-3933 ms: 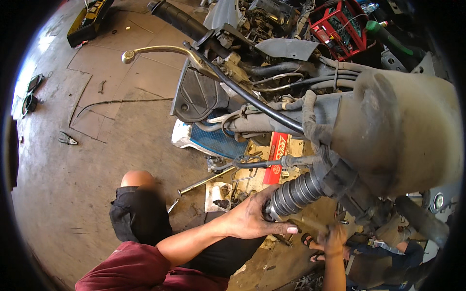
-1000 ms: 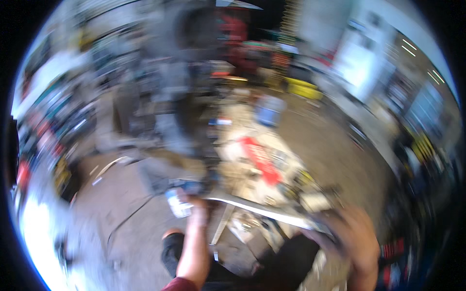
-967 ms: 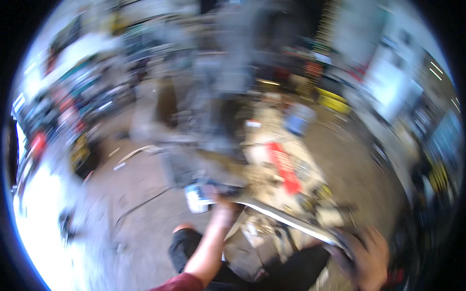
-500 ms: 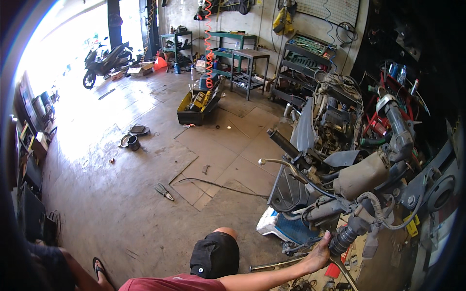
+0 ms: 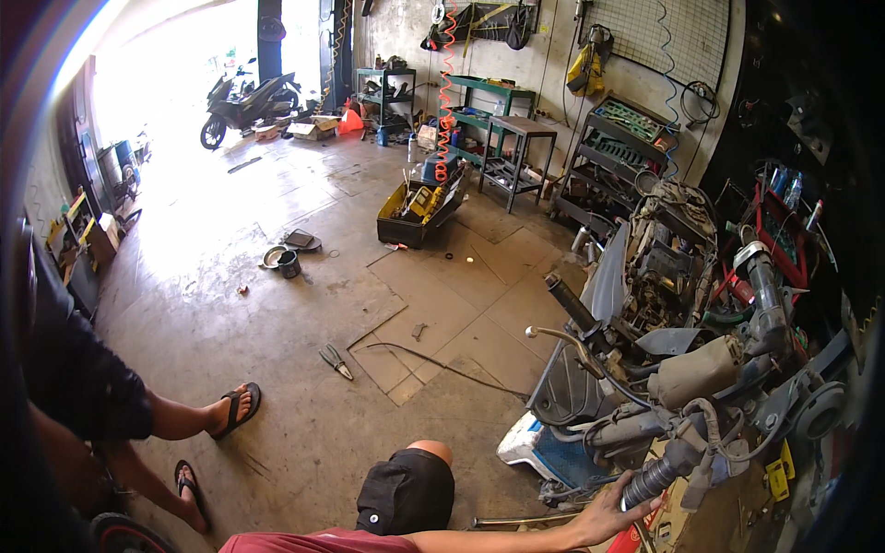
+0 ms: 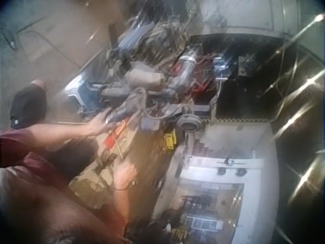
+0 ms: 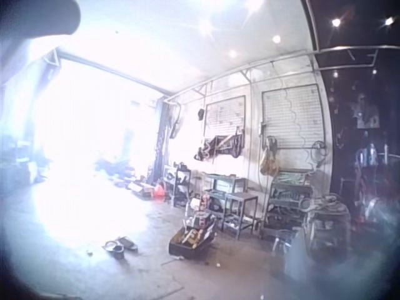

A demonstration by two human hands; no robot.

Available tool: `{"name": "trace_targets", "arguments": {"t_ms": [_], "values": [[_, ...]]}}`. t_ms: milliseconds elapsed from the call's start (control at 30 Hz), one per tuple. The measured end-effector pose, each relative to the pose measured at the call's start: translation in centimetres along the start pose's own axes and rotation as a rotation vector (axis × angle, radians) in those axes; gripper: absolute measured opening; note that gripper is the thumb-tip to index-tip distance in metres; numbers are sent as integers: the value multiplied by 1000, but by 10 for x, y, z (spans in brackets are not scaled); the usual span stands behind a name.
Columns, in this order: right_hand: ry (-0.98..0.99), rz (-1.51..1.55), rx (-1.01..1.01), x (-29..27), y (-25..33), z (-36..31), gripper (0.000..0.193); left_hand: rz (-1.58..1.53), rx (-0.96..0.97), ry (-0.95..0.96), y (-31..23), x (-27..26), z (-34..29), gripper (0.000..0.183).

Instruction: The person disassembles the front steering and suspension components of a motorcycle using a wrench and a hammer, eventually removing the steering column and internal bearings.

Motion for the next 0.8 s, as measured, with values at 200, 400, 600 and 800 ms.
{"name": "trace_targets", "arguments": {"t_ms": [200,400,600,800], "values": [[47,-6,41,5,0,1,34,-93,45,-86,1,1,-3,104],[-89,71,-53,16,-6,21,27,-113,-20,-20,-11,-2,-6,102],[-265,183,-45,86,-25,42,25,-20,126,-191,18,-3,6,104],[-216,322,-5,48,-10,47,26,-139,177,-229,-4,2,2,61]]}}
Point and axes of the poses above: each hand's wrist, its own z-axis towards the middle knuckle, its own x-axis out of the palm, y = z × x, the point moved 2 cm from there along z, towards the middle knuckle, and after that the axes turned 11 degrees about y, right-handed, at the moved point
